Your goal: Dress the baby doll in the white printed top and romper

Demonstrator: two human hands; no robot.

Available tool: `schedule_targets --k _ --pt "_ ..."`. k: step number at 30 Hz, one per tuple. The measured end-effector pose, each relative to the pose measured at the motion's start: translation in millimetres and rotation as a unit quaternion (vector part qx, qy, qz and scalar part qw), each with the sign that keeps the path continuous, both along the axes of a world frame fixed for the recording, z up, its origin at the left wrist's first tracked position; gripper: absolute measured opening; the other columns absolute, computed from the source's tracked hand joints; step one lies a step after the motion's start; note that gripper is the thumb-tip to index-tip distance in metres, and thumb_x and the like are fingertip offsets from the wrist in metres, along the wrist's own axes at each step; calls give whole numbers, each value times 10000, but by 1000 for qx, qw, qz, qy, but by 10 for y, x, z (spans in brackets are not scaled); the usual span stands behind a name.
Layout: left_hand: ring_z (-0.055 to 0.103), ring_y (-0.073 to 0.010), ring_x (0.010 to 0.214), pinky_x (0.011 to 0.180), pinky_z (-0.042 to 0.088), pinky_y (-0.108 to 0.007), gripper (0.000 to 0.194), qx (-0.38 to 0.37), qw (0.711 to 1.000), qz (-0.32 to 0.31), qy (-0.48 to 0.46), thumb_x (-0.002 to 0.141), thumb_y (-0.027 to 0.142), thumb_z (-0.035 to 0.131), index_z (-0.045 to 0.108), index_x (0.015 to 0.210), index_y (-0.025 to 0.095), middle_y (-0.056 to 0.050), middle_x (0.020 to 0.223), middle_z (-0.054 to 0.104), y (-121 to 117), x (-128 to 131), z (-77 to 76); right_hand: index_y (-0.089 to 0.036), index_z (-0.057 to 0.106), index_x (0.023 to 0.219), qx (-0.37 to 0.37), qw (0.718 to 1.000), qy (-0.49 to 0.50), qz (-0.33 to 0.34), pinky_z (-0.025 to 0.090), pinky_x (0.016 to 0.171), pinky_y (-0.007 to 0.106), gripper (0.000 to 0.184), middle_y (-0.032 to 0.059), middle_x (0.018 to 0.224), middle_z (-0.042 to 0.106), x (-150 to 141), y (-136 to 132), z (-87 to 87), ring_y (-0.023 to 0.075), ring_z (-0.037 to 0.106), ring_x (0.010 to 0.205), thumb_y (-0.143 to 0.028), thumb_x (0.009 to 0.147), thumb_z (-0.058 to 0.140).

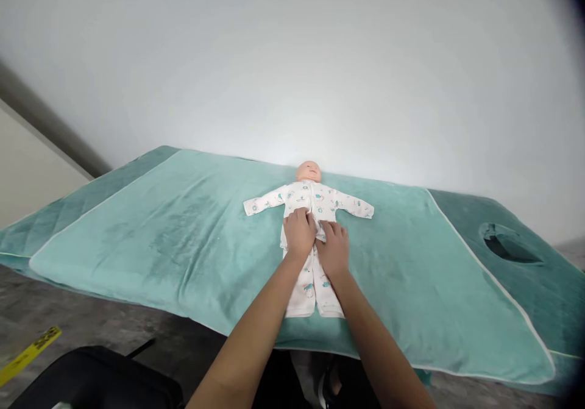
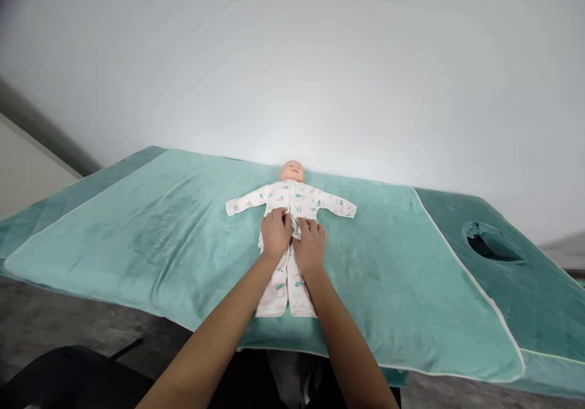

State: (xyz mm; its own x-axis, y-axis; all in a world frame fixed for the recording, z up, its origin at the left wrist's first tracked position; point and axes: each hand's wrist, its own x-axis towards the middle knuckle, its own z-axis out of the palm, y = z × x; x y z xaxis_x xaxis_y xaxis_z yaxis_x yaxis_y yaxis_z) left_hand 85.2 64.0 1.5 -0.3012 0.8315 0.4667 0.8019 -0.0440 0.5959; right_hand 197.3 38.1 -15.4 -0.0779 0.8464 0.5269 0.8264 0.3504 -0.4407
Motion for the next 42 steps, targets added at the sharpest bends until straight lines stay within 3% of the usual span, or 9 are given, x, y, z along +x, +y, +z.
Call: schedule_targets --k 4,10,14,18,22,25,28,34,42 --pt "622 -253 955 875 360 -382 184 23 999 -23 -8 967 247 463 629 1023 189 -84 980 709 -38 -48 -39 -216 655 1156 15 999 -16 26 392 821 331 271 96 1080 651 -14 195 61 230 546 931 -226 944 487" --pt "613 -242 949 860 373 -378 163 37 998 -42 -17 961 244 481 636 952 195 -85 968 693 -17 -80 -68 -178 625 1115 -9 995 102 16 426 802 294 362 87 1034 694 26 230 -53 207 624 948 -338 1032 311" --pt "610 -230 906 842 386 -370 141 31 997 -56 -44 946 215 482 615 903 199 -70 938 683 14 -69 -37 -209 609 1148 -82 997 -12 -2 400 696 298 280 88 1031 696 -16 299 161 225 647 848 -333 973 429" --pt "598 -235 884 833 379 -374 140 22 997 -56 -52 942 220 466 596 891 207 -61 910 680 46 -78 -15 -196 644 993 -132 988 -84 13 344 632 296 229 87 818 689 -50 520 394 217 622 706 -337 949 469" --pt "585 -218 848 804 377 -352 137 -6 995 -73 -66 936 234 457 577 874 211 -50 886 662 57 -105 16 -207 642 807 -138 982 86 95 353 630 274 243 18 678 631 33 694 306 165 554 639 -374 928 513" --pt "555 -183 764 738 375 -314 136 -37 986 -123 -109 917 237 465 548 811 215 -14 793 617 60 -124 112 -205 649 776 -165 933 274 164 367 600 256 260 -19 643 572 135 703 182 137 492 605 -435 878 582" --pt "492 -153 673 670 356 -289 139 -69 965 -178 -182 896 264 486 509 770 212 21 693 542 86 -134 236 -198 665 772 -177 884 387 195 370 586 249 256 -25 654 543 201 668 150 126 460 610 -447 827 643" --pt "429 -123 630 620 330 -262 133 -103 913 -242 -313 866 292 526 503 769 204 48 637 458 198 -147 310 -208 681 844 -168 860 426 224 416 649 259 195 -6 771 602 217 683 148 137 506 687 -399 830 645" --pt "422 -119 624 606 329 -255 159 -123 900 -253 -334 848 326 548 504 758 202 42 636 454 231 -159 222 -210 680 838 -180 862 422 214 435 618 263 189 1 770 644 214 689 117 140 533 661 -398 820 662"
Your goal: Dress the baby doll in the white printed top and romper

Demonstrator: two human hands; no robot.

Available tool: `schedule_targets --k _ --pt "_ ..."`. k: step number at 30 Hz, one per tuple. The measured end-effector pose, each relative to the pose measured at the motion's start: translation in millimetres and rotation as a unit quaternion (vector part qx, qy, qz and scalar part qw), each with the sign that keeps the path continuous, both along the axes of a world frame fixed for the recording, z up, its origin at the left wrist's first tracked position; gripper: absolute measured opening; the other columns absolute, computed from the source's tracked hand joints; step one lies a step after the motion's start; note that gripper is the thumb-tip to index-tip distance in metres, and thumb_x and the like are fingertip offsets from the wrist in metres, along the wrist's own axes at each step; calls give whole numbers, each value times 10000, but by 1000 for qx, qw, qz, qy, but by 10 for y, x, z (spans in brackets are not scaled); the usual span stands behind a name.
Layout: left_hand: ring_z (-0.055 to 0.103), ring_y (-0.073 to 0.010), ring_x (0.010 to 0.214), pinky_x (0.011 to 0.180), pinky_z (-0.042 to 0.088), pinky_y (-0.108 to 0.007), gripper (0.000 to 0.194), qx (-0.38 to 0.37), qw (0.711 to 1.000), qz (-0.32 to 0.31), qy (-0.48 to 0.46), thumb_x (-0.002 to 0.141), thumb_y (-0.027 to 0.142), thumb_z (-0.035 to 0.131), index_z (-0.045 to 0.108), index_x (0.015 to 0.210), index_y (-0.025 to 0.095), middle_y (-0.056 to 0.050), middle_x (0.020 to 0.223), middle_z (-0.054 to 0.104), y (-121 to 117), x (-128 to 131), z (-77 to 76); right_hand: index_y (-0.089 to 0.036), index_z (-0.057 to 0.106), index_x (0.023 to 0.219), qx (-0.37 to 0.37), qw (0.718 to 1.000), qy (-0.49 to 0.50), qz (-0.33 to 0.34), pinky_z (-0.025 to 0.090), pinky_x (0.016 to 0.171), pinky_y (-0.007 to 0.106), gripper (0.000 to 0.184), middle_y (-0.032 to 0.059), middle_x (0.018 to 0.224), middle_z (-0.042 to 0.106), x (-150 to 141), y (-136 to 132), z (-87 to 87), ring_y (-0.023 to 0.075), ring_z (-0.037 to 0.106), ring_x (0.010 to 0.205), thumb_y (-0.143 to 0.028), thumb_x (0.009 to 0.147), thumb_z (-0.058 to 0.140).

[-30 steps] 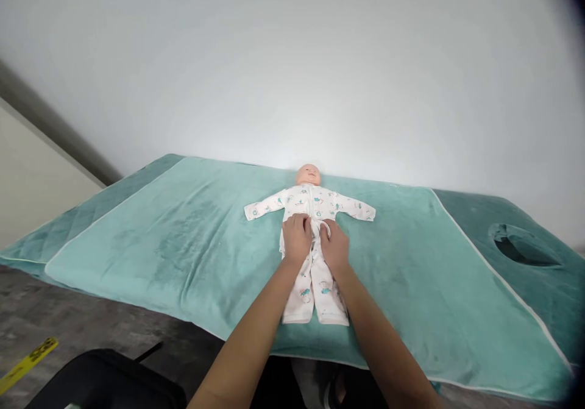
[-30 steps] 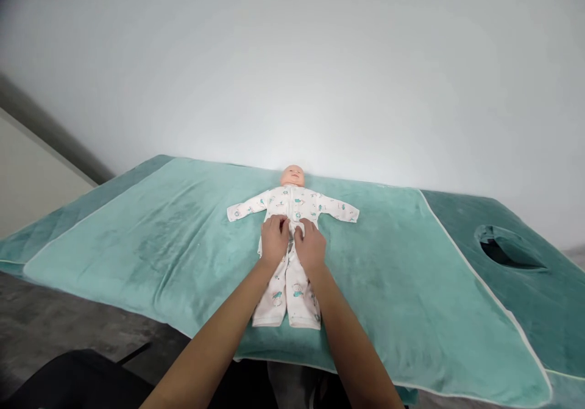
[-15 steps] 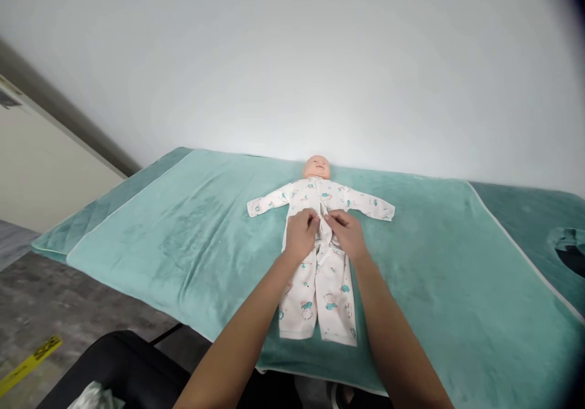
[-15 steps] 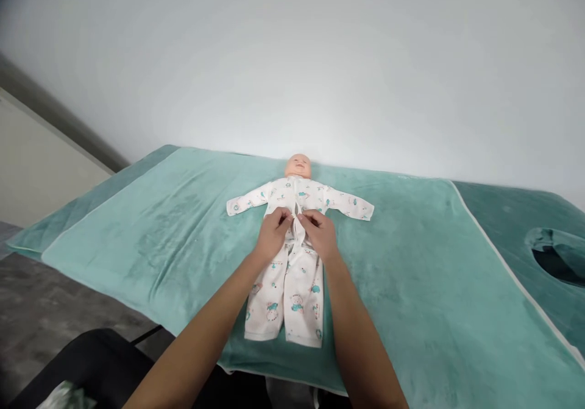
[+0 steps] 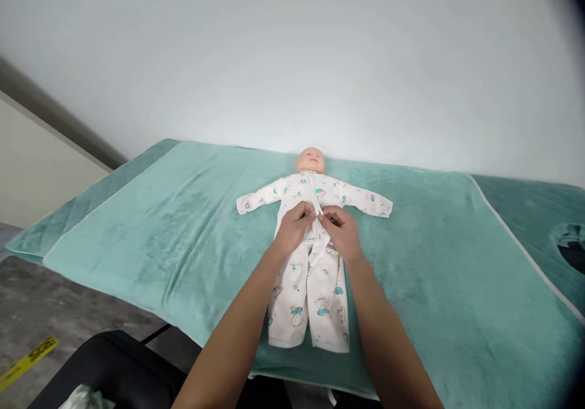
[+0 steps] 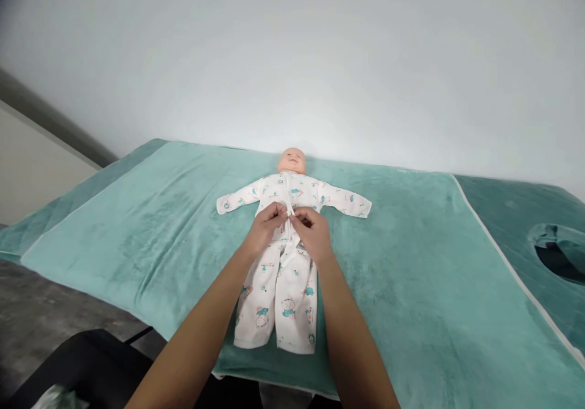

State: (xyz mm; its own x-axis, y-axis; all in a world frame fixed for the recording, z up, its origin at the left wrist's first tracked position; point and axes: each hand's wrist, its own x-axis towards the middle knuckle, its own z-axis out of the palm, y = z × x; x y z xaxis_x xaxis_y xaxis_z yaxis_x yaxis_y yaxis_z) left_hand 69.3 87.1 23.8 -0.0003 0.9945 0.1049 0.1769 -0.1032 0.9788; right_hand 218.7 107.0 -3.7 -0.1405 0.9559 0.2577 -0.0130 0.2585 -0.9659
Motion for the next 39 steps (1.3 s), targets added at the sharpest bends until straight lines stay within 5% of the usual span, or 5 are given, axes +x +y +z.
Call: schedule_targets --k 11,19,26,30,39 --pt "433 -110 615 599 333 -243 135 -20 1000 0 21 848 275 554 496 750 201 50 629 473 -4 27 0 -203 678 761 35 999 3 10 501 748 303 171 51 981 720 35 28 -73 180 650 834 -368 803 694" --pt "428 -114 625 597 330 -243 161 -14 998 7 57 873 335 543 547 787 199 47 646 473 10 34 -42 -217 675 866 -78 996 32 36 472 588 269 252 -1 690 661 80 57 16 151 600 631 -434 747 725" --pt "405 -104 598 569 329 -234 230 -31 999 8 27 894 392 525 513 768 201 47 637 440 11 33 -37 -248 590 984 -23 999 -44 -4 298 473 241 265 -105 503 414 2 33 -47 107 377 450 -348 762 693" --pt "346 -83 537 502 294 -223 262 -61 998 21 20 844 453 606 511 804 212 65 644 415 -13 56 -28 -245 592 999 19 994 -101 -42 309 513 251 213 -105 508 351 -42 -25 -3 114 359 470 -300 796 626" --pt "407 -100 592 571 342 -222 80 12 991 92 100 796 267 578 568 852 211 65 640 438 -23 92 -140 -240 626 1110 48 990 -125 -38 378 573 257 347 -48 708 573 -50 -31 -33 113 427 523 -224 771 551"
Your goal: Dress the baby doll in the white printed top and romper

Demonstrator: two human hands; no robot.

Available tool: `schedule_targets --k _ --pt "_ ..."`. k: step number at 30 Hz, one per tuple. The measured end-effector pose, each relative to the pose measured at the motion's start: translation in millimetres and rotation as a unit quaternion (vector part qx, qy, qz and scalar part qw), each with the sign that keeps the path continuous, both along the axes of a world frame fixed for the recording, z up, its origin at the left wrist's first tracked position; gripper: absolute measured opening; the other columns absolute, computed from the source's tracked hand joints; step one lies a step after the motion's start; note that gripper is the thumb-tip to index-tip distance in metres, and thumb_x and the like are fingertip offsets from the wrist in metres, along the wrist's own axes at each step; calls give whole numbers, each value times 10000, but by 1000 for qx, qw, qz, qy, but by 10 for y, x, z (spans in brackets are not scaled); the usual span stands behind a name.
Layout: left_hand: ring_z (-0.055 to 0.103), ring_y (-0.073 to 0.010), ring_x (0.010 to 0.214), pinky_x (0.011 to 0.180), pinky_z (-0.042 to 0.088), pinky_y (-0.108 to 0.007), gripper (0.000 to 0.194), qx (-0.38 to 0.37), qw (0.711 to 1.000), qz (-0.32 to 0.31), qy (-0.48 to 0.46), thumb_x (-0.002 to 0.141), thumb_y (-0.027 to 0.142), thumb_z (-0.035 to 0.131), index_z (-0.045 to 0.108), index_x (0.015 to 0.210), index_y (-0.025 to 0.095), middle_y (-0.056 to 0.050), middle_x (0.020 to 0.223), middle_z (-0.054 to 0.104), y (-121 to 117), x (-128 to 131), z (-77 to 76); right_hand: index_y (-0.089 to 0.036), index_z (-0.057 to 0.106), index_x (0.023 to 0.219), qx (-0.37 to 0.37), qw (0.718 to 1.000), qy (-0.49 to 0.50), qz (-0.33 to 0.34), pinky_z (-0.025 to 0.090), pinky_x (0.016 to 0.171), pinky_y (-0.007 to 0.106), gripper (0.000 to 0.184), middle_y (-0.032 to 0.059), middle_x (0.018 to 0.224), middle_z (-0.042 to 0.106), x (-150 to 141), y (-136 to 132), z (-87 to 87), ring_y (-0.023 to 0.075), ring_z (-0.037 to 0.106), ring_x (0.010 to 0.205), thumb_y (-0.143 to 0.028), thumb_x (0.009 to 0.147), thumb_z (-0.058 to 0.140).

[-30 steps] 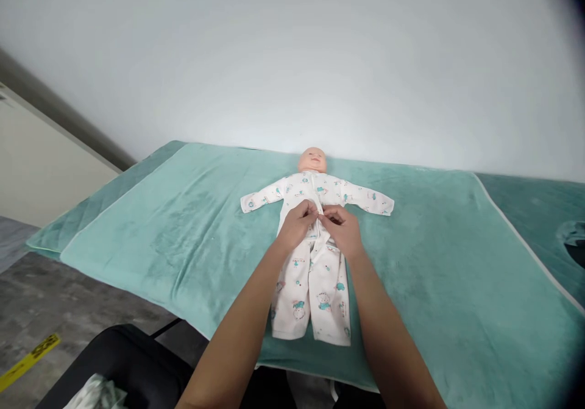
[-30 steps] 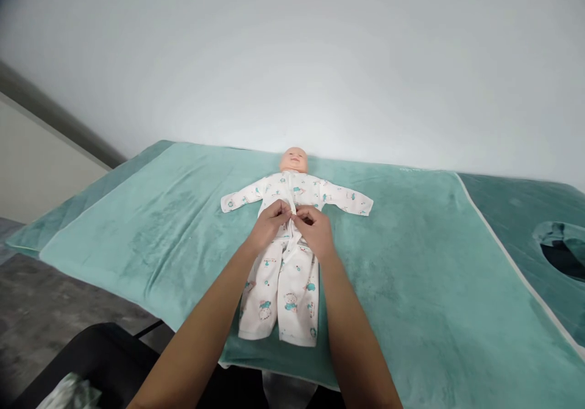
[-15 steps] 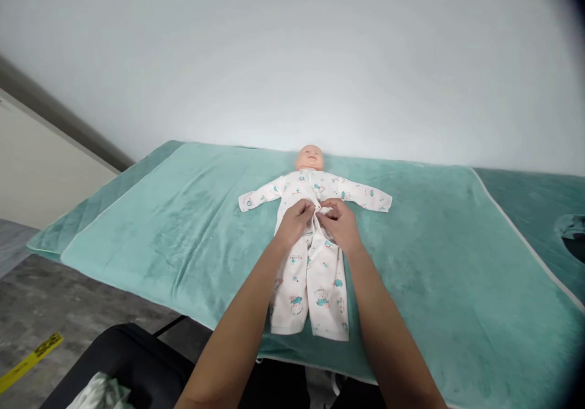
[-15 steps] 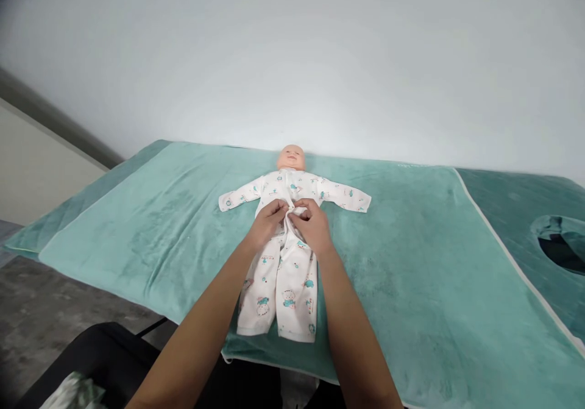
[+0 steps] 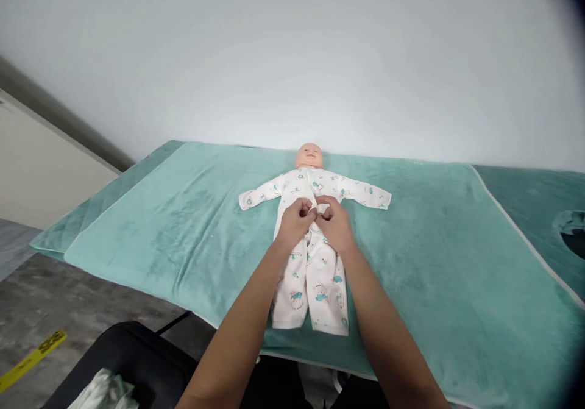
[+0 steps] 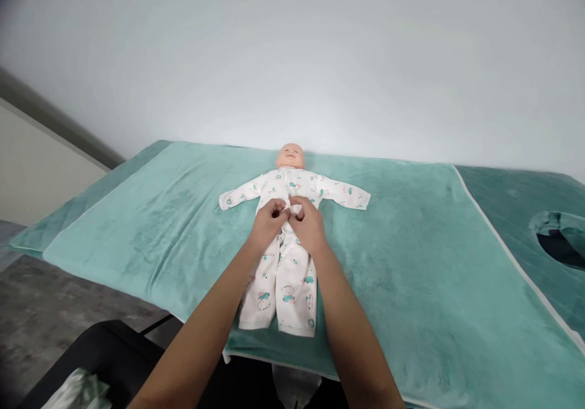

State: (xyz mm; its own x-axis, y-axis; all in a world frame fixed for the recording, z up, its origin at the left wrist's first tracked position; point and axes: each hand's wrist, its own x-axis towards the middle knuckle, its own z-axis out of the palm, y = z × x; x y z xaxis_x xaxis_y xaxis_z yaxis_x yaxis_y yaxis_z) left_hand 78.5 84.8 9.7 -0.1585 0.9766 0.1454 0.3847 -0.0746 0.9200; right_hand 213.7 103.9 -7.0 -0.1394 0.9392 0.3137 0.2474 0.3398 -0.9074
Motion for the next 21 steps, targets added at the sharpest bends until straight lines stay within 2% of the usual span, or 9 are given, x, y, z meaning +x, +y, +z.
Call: schedule_targets --k 3,7,16,21 --pt "407 -103 578 578 333 -231 98 14 999 17 29 789 255 574 594 873 209 69 619 441 1 6 -28 -234 629 1115 -9 1000 22 14 378 553 250 352 -9 875 653 11 19 -14 99 425 521 -223 772 550" --pt "421 -108 578 581 325 -242 101 15 998 18 59 796 250 569 603 880 206 64 620 465 -4 9 -26 -222 649 1070 -28 998 54 22 375 529 242 316 7 940 673 6 54 -26 85 415 510 -228 762 577" --pt "444 -112 644 628 363 -233 91 18 999 -24 14 835 264 544 593 879 201 51 685 489 -28 -52 -23 -201 684 1010 -104 983 145 39 446 522 230 306 15 878 664 -12 131 -57 95 495 572 -305 721 676" --pt "448 -109 644 623 365 -232 146 38 999 -2 -3 858 300 562 634 938 201 49 688 491 -41 -40 -70 -191 691 919 -138 974 173 51 473 525 233 274 18 840 667 -11 165 -52 124 573 661 -336 688 720"
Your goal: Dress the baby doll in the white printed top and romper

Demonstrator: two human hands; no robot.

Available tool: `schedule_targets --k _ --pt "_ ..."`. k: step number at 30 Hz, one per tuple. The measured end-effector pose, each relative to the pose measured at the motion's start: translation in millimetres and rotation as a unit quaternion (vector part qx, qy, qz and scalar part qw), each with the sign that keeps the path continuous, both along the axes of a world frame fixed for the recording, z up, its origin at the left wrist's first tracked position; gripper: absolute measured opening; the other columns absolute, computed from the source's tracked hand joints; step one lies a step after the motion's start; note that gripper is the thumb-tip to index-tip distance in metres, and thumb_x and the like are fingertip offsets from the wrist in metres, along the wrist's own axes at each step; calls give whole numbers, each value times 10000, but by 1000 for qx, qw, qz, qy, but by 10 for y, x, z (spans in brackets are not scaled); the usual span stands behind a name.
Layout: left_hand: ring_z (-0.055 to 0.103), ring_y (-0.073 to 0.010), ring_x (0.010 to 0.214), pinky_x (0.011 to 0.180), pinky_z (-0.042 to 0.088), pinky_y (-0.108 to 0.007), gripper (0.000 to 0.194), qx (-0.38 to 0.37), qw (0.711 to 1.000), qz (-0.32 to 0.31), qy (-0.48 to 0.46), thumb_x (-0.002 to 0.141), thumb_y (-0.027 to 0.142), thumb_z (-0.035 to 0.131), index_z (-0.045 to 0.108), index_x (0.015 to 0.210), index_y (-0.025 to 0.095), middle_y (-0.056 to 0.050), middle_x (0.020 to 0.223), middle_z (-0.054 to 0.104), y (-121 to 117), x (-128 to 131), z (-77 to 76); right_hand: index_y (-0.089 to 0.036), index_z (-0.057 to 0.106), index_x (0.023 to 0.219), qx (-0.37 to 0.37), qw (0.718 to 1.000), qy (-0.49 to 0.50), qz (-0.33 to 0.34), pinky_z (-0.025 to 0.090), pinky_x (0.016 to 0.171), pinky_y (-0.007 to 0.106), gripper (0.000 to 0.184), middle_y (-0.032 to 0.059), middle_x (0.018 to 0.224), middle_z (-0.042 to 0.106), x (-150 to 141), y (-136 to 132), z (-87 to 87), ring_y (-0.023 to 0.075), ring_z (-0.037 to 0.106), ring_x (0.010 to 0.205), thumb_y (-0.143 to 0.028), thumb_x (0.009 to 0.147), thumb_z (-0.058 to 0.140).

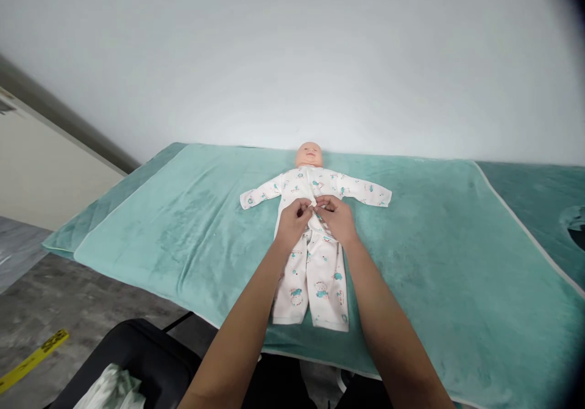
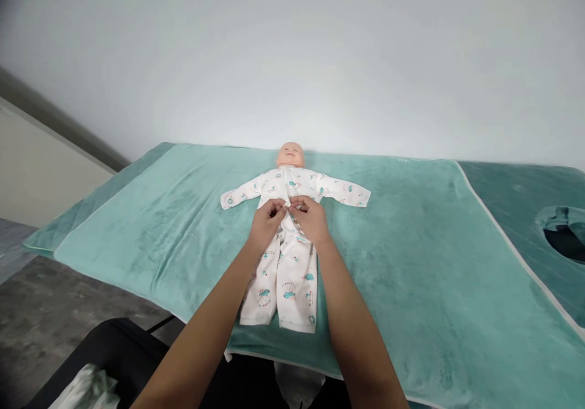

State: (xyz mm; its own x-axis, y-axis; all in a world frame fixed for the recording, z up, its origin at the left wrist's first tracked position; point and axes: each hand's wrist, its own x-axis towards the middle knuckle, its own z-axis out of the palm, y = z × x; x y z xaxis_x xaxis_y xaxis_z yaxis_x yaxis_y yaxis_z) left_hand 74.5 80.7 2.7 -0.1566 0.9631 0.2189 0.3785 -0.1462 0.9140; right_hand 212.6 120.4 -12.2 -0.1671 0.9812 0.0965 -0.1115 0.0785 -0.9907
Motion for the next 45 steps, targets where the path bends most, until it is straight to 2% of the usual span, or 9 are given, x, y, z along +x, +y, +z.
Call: schedule_targets --k 4,9,17,23,30,37,42,45 --pt "468 -105 657 636 381 -231 145 29 999 29 -23 844 292 609 632 951 196 44 716 521 -6 21 -21 -187 695 897 -8 1000 6 8 471 524 232 280 19 827 675 10 -6 27 135 598 692 -357 678 739" --pt "519 -117 719 690 424 -248 101 73 997 30 -17 850 281 636 678 879 194 4 822 610 0 9 -30 -186 706 901 -17 1000 -13 5 444 485 221 283 20 820 677 22 -20 45 116 559 622 -372 690 738" --pt "567 -132 769 707 448 -261 72 108 994 28 13 856 219 638 707 842 203 -16 861 634 13 -6 -43 -180 713 891 -9 1000 -19 -2 450 486 221 287 32 828 672 8 -21 28 117 551 619 -380 689 746" --pt "548 -116 717 671 450 -256 85 125 991 54 20 842 172 638 687 903 203 -17 910 629 12 1 -76 -184 710 898 3 1000 -27 -3 436 466 217 285 31 835 669 -3 -21 6 108 523 592 -392 705 732" --pt "612 -150 833 746 477 -278 128 167 983 50 55 866 162 604 714 905 213 -36 928 663 -5 19 -73 -194 689 869 14 999 -34 -7 409 458 233 234 18 781 647 -9 -22 -5 112 511 555 -374 723 718" --pt "572 -139 760 725 440 -272 140 125 989 30 68 865 151 556 682 832 201 -14 828 635 -6 24 -9 -213 673 834 107 990 -87 -28 357 494 253 135 8 749 634 -15 -6 -65 117 486 544 -334 776 673" --pt "535 -131 744 703 413 -261 127 78 997 -7 27 874 190 546 654 807 196 -1 819 616 17 -44 20 -210 658 840 92 992 -79 -38 343 498 249 163 -3 731 622 -12 5 -78 113 469 548 -347 761 692" --pt "522 -130 746 704 406 -257 108 63 998 -8 14 870 199 547 640 816 195 6 817 605 18 -62 12 -217 663 891 97 991 -89 1 321 492 243 201 -33 663 572 31 -10 -46 99 415 516 -376 771 696"
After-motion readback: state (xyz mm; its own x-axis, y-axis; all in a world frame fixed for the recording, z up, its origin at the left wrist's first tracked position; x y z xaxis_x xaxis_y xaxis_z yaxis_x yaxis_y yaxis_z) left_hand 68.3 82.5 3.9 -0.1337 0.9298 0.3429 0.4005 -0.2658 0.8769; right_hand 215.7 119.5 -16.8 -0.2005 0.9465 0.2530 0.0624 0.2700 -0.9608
